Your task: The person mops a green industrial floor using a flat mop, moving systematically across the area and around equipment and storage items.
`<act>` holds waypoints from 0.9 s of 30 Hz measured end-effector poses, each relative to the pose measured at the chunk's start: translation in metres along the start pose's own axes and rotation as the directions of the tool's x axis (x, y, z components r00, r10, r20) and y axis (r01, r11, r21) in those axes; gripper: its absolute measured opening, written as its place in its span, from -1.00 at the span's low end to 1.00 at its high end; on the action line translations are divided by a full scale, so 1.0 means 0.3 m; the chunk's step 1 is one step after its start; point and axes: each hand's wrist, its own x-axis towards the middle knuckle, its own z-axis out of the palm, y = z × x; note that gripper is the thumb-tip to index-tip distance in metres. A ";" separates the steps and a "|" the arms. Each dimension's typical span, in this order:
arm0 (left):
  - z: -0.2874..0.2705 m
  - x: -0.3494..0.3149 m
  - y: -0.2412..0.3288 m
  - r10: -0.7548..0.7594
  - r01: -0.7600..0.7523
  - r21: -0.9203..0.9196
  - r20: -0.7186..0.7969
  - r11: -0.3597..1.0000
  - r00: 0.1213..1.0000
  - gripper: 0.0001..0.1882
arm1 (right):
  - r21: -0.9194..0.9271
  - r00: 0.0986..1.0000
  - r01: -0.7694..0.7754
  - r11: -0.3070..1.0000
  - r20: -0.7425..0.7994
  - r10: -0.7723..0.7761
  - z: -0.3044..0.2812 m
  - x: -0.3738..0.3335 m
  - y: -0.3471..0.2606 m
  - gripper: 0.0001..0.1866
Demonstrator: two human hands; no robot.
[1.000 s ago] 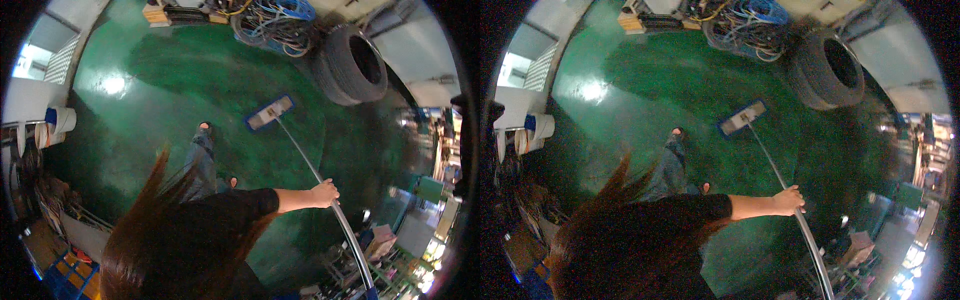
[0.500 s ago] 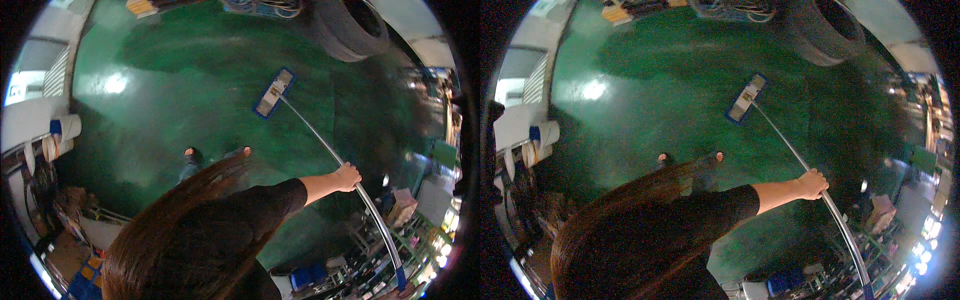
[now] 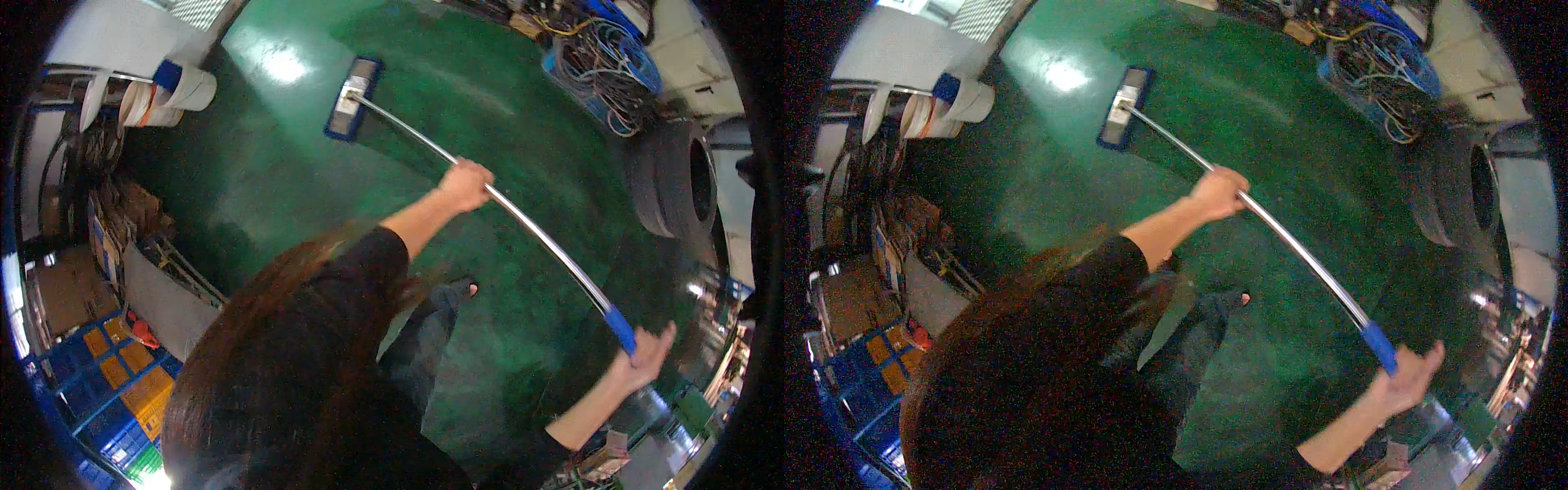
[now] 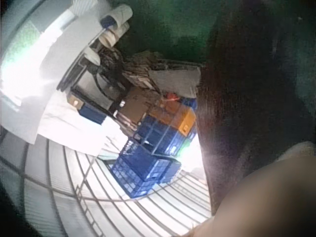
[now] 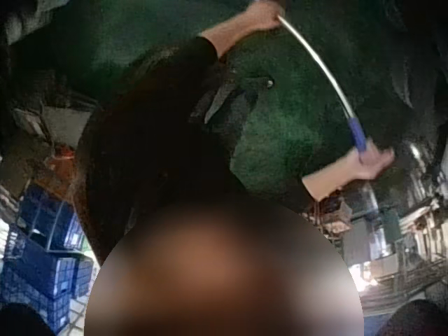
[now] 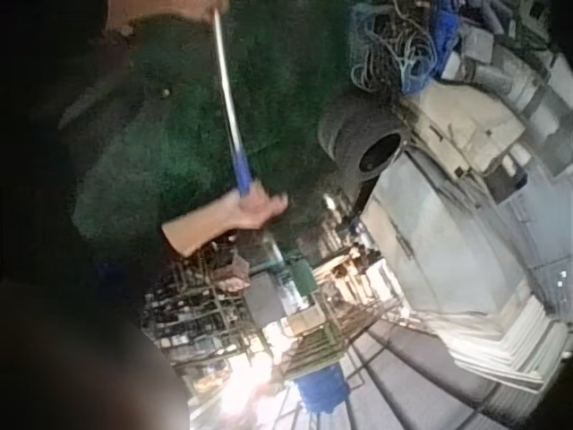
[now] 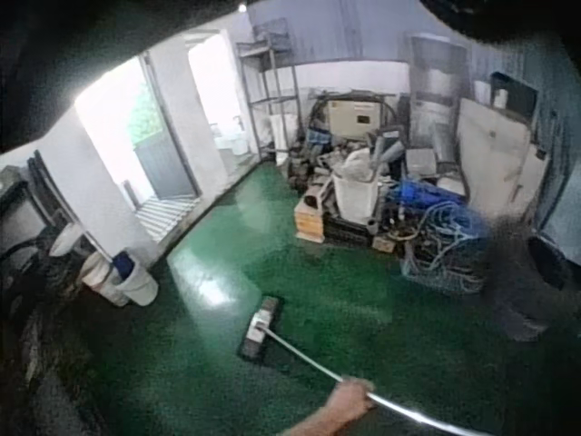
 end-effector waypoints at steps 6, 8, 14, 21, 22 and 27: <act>-0.236 -0.246 -0.658 -0.411 0.427 0.098 -0.148 0.899 0.900 -0.49 | -0.228 0.935 -0.204 0.952 0.244 0.259 0.502 -0.219 0.759 -0.70; -0.230 -0.321 -0.711 -0.475 0.487 0.051 -0.152 0.872 0.867 -0.39 | -0.165 0.897 -0.326 0.931 0.258 0.360 0.576 -0.292 0.879 -0.77; -0.167 -0.482 -0.561 -0.422 0.426 0.261 -0.075 0.866 0.904 -0.29 | -0.195 0.930 -0.291 0.937 0.171 0.324 0.452 -0.491 0.808 -0.77; 0.140 -0.712 0.362 0.204 -0.201 -0.038 0.095 0.979 0.974 -0.27 | -0.484 0.999 -0.037 0.874 -0.046 0.017 -0.320 -0.670 -0.102 -0.52; 0.198 -0.781 0.553 0.265 -0.262 -0.046 0.079 0.964 0.961 -0.28 | -0.589 0.992 0.027 0.808 -0.081 -0.093 -0.421 -0.747 -0.286 -0.50; 0.446 -1.165 1.403 0.640 -0.572 -0.445 0.003 0.689 0.769 -0.15 | -0.756 0.846 0.131 0.642 -0.252 -0.470 -0.662 -1.306 -1.189 -0.48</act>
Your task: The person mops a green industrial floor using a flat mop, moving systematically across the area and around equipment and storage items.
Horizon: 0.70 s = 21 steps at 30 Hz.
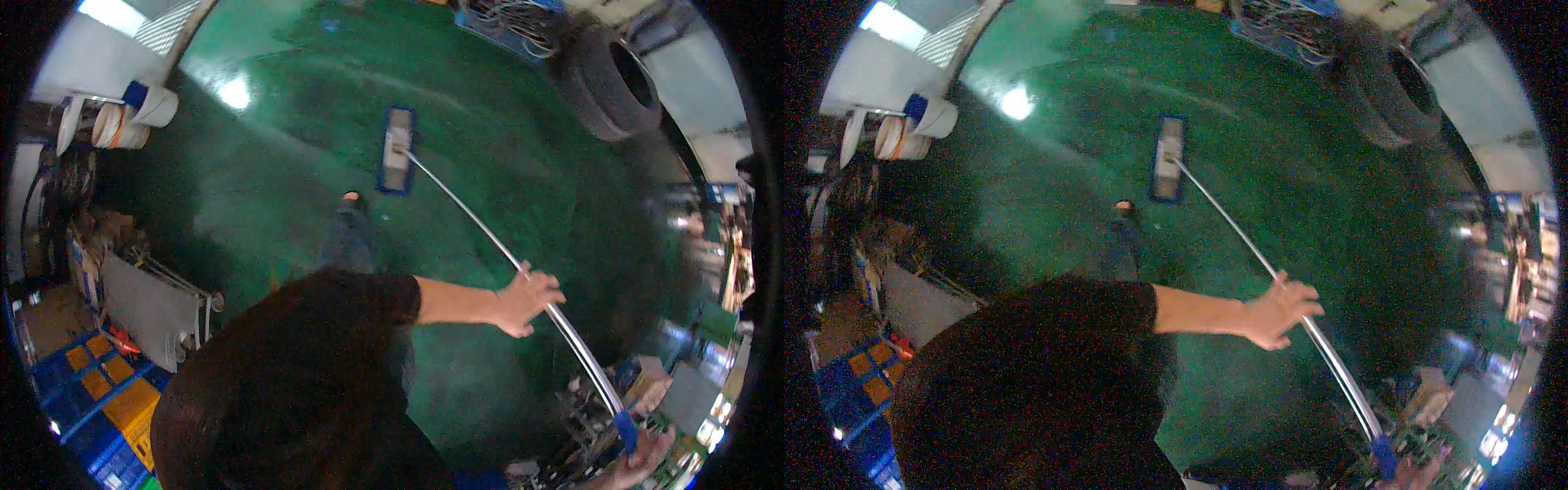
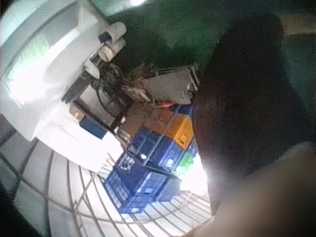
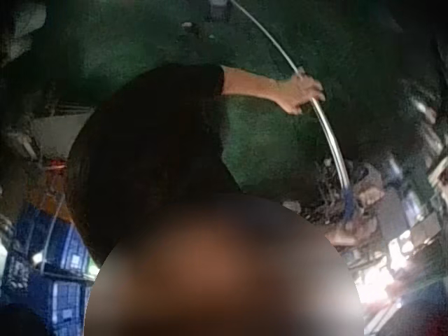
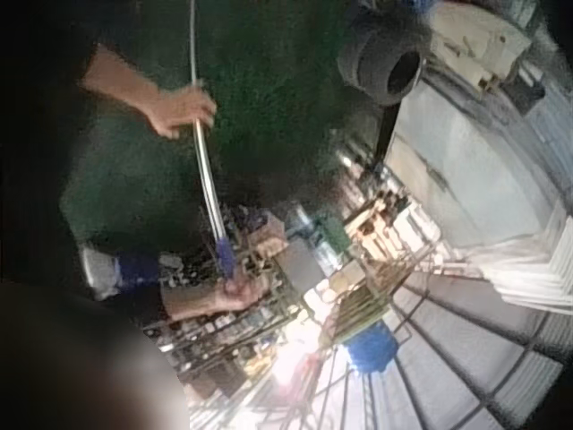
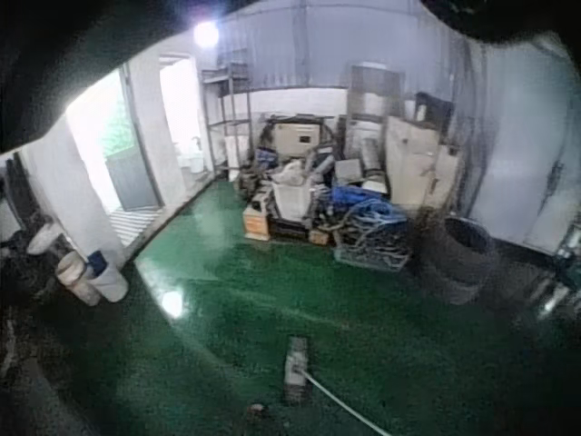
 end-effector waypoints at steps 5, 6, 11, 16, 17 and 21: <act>0.404 0.170 0.339 0.219 -0.154 -0.301 0.196 0.941 0.956 -0.43 | -0.351 0.856 0.517 0.781 0.198 -0.477 -0.469 -0.163 -0.217 -0.60; 0.458 0.199 0.363 0.196 -0.140 -0.271 0.190 0.952 0.962 -0.61 | -0.434 0.842 0.535 0.725 0.198 -0.502 -0.495 -0.181 -0.215 -0.57; 0.633 0.277 0.456 0.087 -0.076 -0.067 0.170 0.995 0.982 -0.57 | -0.621 0.833 0.485 0.615 0.116 -0.541 -0.478 -0.209 -0.140 -0.52; 0.547 0.134 0.452 0.104 -0.090 -0.182 0.071 0.979 0.992 -0.71 | -0.560 0.888 0.381 0.736 0.000 -0.460 -0.331 -0.265 -0.076 -0.55; 0.491 0.076 0.451 0.091 -0.081 -0.169 0.056 0.982 0.994 -0.78 | -0.530 0.904 0.361 0.767 -0.005 -0.429 -0.281 -0.288 -0.055 -0.56; 0.232 -0.215 0.265 -0.081 0.096 -0.091 0.156 0.991 0.984 -0.83 | -0.346 0.965 0.250 0.904 0.008 -0.264 -0.022 -0.384 0.090 -0.58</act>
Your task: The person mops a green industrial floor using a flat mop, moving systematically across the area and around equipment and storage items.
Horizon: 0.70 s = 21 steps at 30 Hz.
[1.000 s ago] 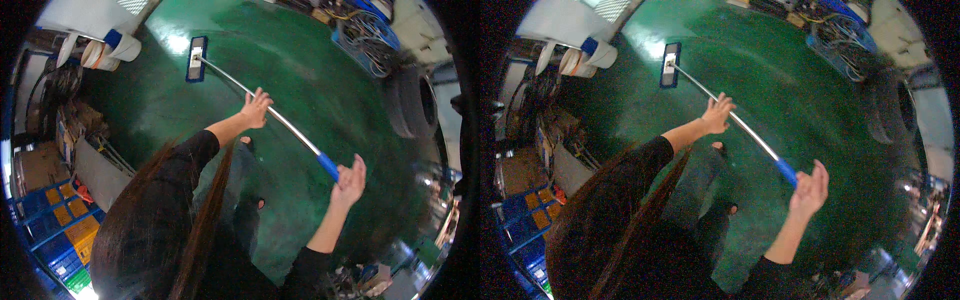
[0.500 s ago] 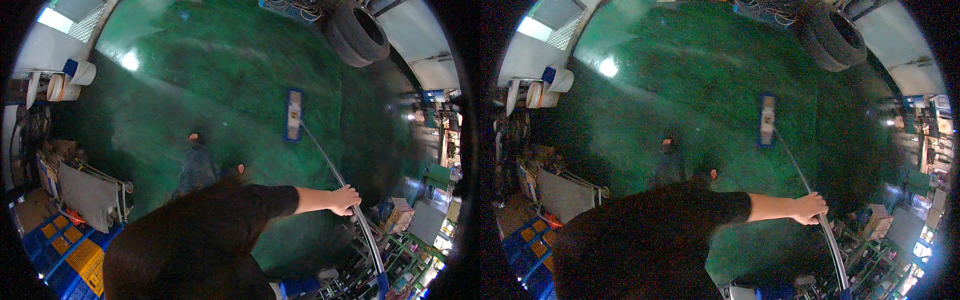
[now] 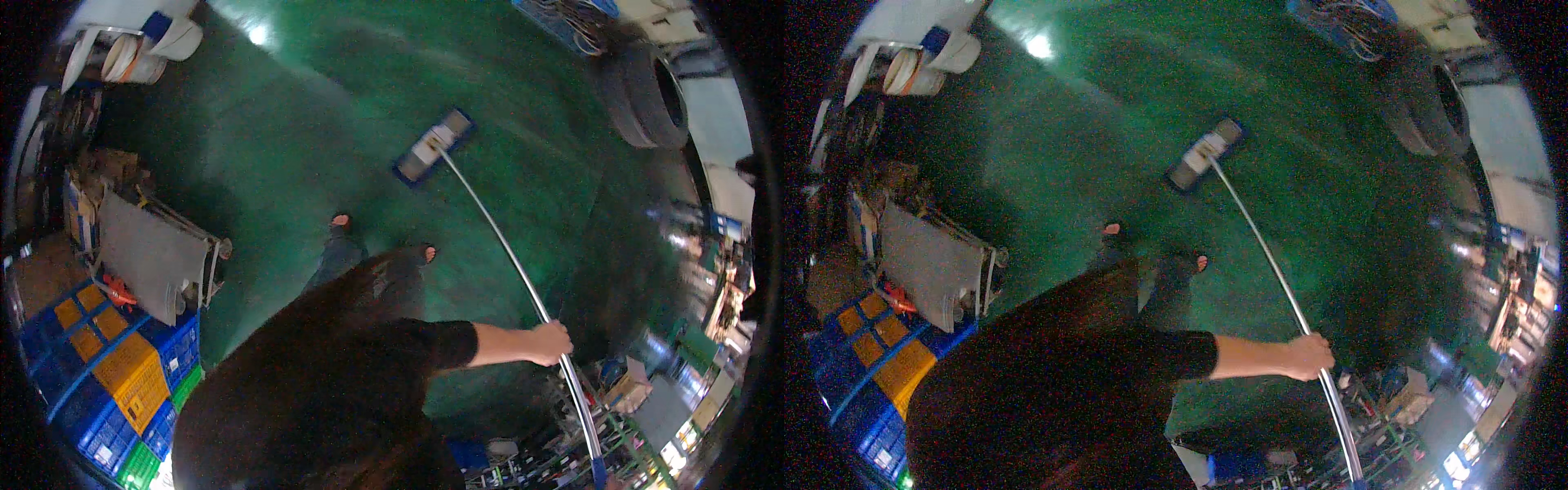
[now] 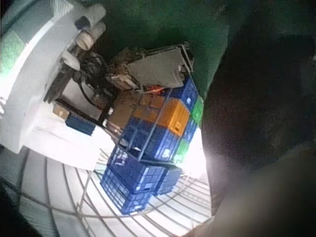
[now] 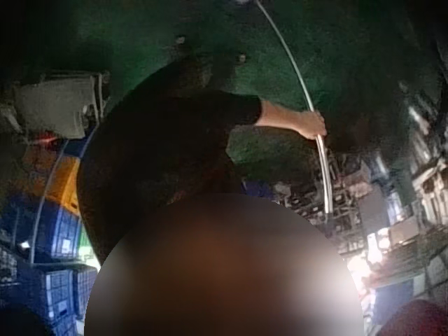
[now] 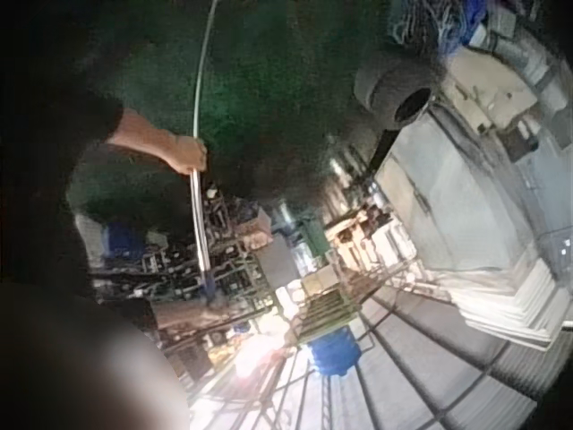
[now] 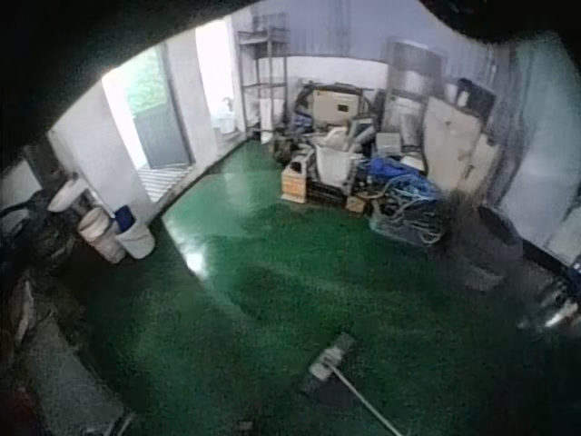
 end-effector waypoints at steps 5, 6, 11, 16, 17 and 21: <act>-0.453 -0.555 -0.528 -0.277 0.311 0.094 -0.266 0.946 0.923 -0.85 | 0.171 0.954 -0.270 0.948 0.178 0.240 0.543 -0.289 -0.021 -0.60; -0.558 -0.686 -0.655 -0.337 0.397 0.176 -0.295 0.901 0.894 -0.83 | 0.212 0.919 -0.347 0.914 0.274 0.285 0.675 -0.379 -0.035 -0.60; -1.052 -1.396 -1.111 -0.609 0.802 0.410 -0.522 0.434 0.597 -0.86 | 0.286 0.474 -0.838 0.465 0.804 0.360 1.389 -0.961 -0.203 -0.70; -1.234 -1.858 -1.230 -0.687 0.988 0.135 -0.711 0.071 0.147 -0.33 | 0.238 0.295 -0.878 0.415 0.952 0.077 1.767 -1.406 -0.527 -0.74; -1.235 -1.883 -1.229 -0.681 0.993 0.111 -0.723 0.051 0.115 -0.32 | 0.237 0.302 -0.884 0.402 0.947 0.106 1.782 -1.422 -0.551 -0.74; -1.165 -1.785 -1.167 -0.740 0.963 0.262 -0.634 0.068 0.225 -0.22 | 0.315 0.413 -0.838 0.445 0.900 0.141 1.718 -1.344 -0.447 -0.76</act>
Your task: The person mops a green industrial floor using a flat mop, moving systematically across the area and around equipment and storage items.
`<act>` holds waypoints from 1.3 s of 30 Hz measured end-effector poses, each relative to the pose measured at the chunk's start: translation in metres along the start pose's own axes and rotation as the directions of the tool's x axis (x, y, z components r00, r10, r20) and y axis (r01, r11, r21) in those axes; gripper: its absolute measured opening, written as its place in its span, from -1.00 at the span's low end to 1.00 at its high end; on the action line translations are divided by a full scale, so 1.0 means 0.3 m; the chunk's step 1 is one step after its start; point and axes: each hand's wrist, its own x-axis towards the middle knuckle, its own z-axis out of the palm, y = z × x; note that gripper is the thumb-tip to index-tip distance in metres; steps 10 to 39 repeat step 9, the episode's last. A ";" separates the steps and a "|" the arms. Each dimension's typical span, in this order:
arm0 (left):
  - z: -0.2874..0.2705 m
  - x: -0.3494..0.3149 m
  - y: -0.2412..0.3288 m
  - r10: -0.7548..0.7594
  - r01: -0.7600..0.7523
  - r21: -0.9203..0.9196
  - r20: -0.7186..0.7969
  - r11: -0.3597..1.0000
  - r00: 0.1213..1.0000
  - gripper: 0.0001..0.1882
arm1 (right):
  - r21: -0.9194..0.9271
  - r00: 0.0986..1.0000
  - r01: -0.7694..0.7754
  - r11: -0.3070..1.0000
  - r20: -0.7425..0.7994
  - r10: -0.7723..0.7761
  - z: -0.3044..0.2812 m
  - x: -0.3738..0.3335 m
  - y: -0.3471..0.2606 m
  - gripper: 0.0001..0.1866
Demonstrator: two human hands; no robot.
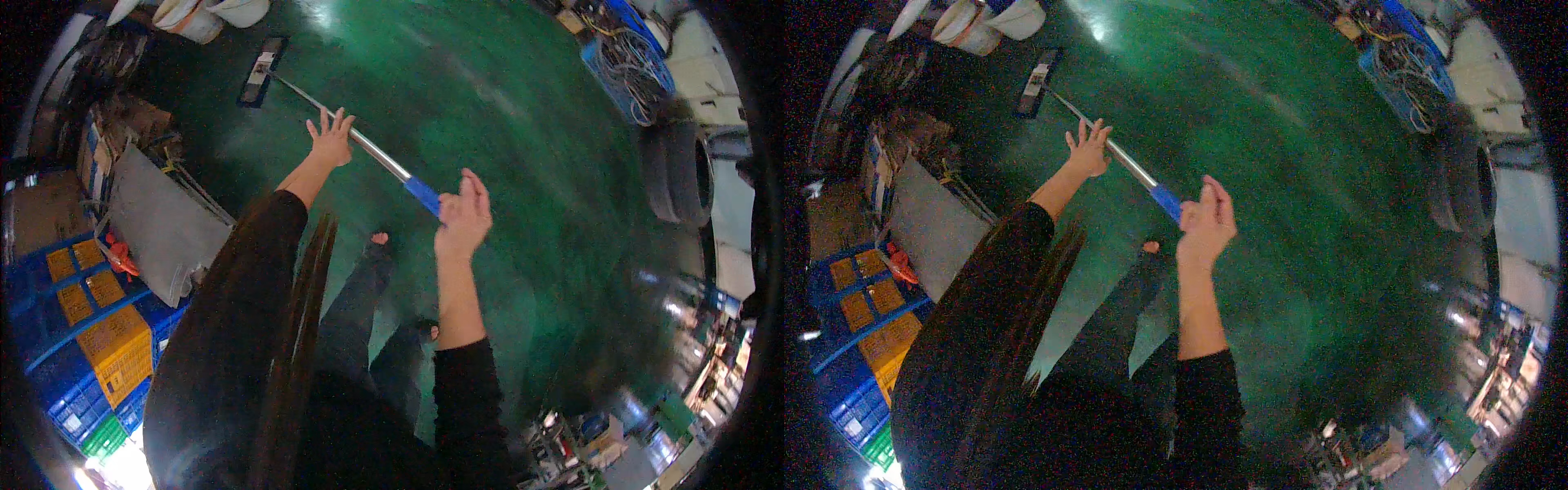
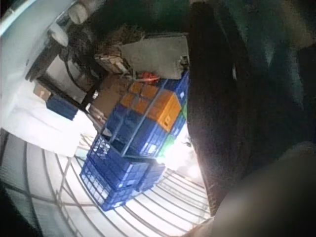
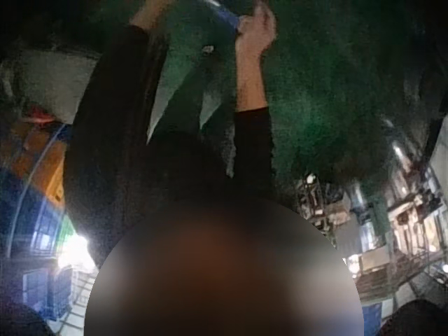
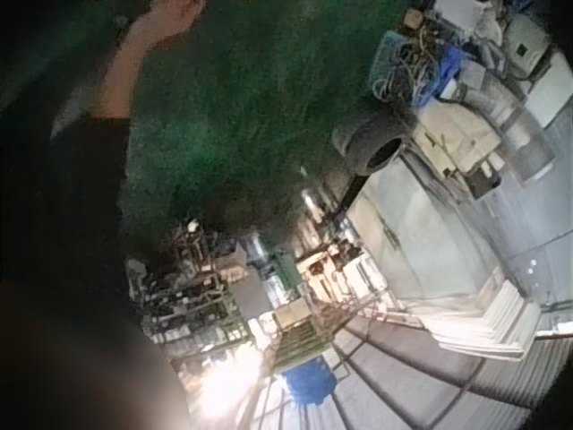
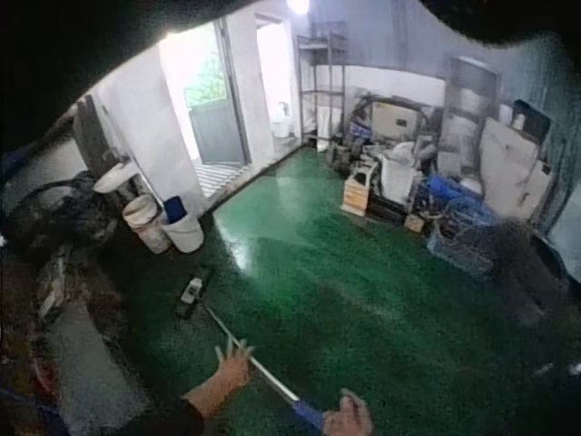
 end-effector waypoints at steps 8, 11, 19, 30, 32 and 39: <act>-0.019 -0.800 0.982 0.693 -0.723 -0.411 -0.252 0.555 0.675 -0.27 | -0.381 0.853 0.144 0.913 -0.420 -0.310 -1.048 -0.611 -0.851 -0.60; -0.033 -0.944 1.127 0.754 -0.760 -0.515 -0.290 0.396 0.589 -0.22 | -0.433 0.809 0.185 0.882 -0.443 -0.387 -1.145 -0.678 -0.875 -0.60; -0.033 -0.944 1.127 0.754 -0.760 -0.515 -0.290 0.396 0.589 -0.22 | -0.433 0.809 0.185 0.882 -0.443 -0.387 -1.145 -0.678 -0.875 -0.60; -0.033 -0.944 1.127 0.754 -0.760 -0.515 -0.290 0.396 0.589 -0.22 | -0.433 0.809 0.185 0.882 -0.443 -0.387 -1.145 -0.678 -0.875 -0.60; -0.033 -0.944 1.127 0.754 -0.760 -0.515 -0.290 0.396 0.589 -0.22 | -0.433 0.809 0.185 0.882 -0.443 -0.387 -1.145 -0.678 -0.875 -0.60; -0.033 -0.944 1.127 0.754 -0.760 -0.515 -0.290 0.396 0.589 -0.22 | -0.433 0.809 0.185 0.882 -0.443 -0.387 -1.145 -0.678 -0.875 -0.60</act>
